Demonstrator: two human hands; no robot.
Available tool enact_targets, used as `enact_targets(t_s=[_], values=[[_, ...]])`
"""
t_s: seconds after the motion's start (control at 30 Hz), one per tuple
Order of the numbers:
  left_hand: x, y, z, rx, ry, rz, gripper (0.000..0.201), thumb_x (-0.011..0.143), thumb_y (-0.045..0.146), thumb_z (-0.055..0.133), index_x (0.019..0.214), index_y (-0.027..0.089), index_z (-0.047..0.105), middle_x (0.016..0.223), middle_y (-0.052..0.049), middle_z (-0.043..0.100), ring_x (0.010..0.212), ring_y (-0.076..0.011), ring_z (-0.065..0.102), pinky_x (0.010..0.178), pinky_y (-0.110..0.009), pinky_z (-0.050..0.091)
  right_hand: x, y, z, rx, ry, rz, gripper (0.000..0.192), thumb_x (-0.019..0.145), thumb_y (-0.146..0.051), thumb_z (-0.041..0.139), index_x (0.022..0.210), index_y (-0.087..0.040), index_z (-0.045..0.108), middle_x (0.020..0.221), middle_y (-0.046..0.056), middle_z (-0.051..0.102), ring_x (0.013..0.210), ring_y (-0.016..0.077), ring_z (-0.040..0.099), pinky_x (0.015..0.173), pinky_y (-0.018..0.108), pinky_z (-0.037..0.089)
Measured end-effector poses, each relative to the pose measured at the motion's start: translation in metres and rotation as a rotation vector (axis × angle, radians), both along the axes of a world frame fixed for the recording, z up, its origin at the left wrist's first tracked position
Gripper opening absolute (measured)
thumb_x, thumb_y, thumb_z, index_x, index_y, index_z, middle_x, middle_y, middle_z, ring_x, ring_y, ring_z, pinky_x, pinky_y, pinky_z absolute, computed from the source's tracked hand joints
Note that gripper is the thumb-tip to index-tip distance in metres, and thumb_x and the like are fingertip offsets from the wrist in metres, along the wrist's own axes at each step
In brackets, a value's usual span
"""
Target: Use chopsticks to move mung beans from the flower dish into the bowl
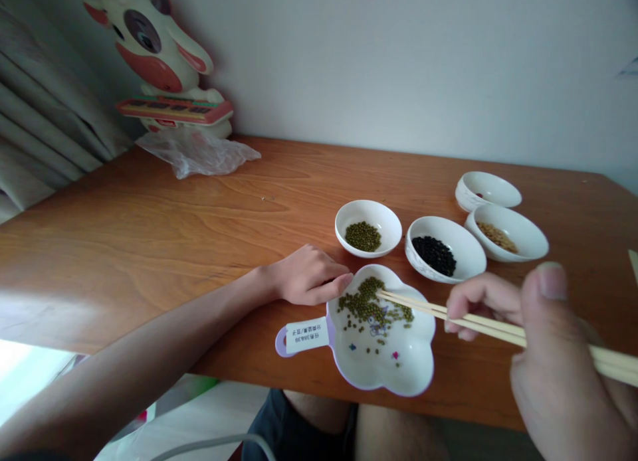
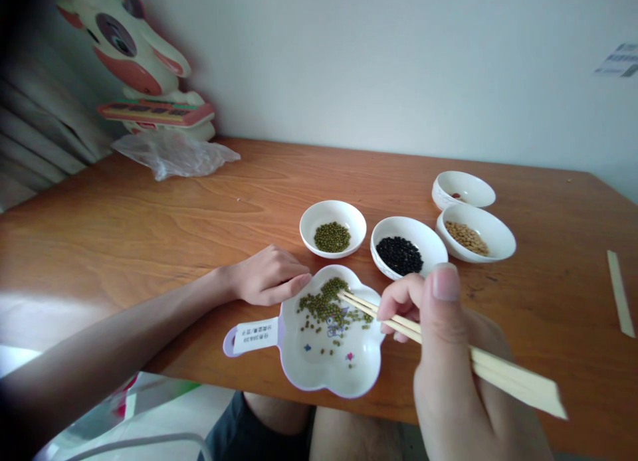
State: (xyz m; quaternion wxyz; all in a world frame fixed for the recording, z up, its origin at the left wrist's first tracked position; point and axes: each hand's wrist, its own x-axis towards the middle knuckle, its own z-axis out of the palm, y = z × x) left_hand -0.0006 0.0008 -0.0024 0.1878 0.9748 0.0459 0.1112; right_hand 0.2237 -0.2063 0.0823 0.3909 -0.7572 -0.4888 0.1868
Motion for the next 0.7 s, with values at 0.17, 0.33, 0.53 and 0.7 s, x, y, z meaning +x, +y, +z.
enact_targets(t_s=[0.17, 0.33, 0.53, 0.7], values=[[0.001, 0.000, 0.000, 0.014, 0.034, -0.003, 0.041, 0.106, 0.035, 0.031, 0.076, 0.018, 0.053, 0.067, -0.003, 0.061, 0.059, -0.0134, 0.054, 0.059, -0.028, 0.037, -0.013, 0.009, 0.006, -0.110, 0.066, -0.055, 0.070, 0.097, -0.071, 0.013, 0.080, -0.027, 0.065, 0.078, 0.006, 0.066, 0.079, 0.0238, 0.065, 0.067, 0.032, 0.050], [0.000, 0.000, 0.000, 0.015, 0.024, 0.000, 0.039, 0.106, 0.034, 0.033, 0.076, 0.018, 0.052, 0.067, -0.002, 0.061, 0.059, -0.0126, 0.054, 0.058, -0.028, 0.036, -0.018, 0.015, 0.013, -0.085, 0.091, -0.013, 0.068, 0.100, -0.068, 0.018, 0.070, -0.026, 0.063, 0.067, 0.004, 0.062, 0.069, 0.0214, 0.059, 0.063, 0.033, 0.042], [0.000, 0.000, 0.000, 0.012, 0.019, -0.002, 0.038, 0.106, 0.034, 0.034, 0.076, 0.018, 0.051, 0.067, -0.002, 0.061, 0.058, -0.0123, 0.053, 0.057, -0.028, 0.035, -0.019, 0.016, 0.017, -0.074, 0.093, -0.050, 0.067, 0.100, -0.067, 0.023, 0.066, -0.027, 0.065, 0.063, 0.004, 0.063, 0.067, 0.0219, 0.059, 0.063, 0.034, 0.040], [0.000, 0.000, 0.000, -0.005, 0.001, -0.003, 0.039, 0.106, 0.034, 0.034, 0.075, 0.018, 0.053, 0.066, -0.002, 0.061, 0.058, -0.0122, 0.053, 0.058, -0.028, 0.036, -0.014, 0.020, 0.004, -0.003, 0.056, -0.011, 0.072, 0.100, -0.065, 0.019, 0.060, -0.027, 0.065, 0.059, 0.005, 0.067, 0.057, 0.0224, 0.061, 0.056, 0.036, 0.041]])
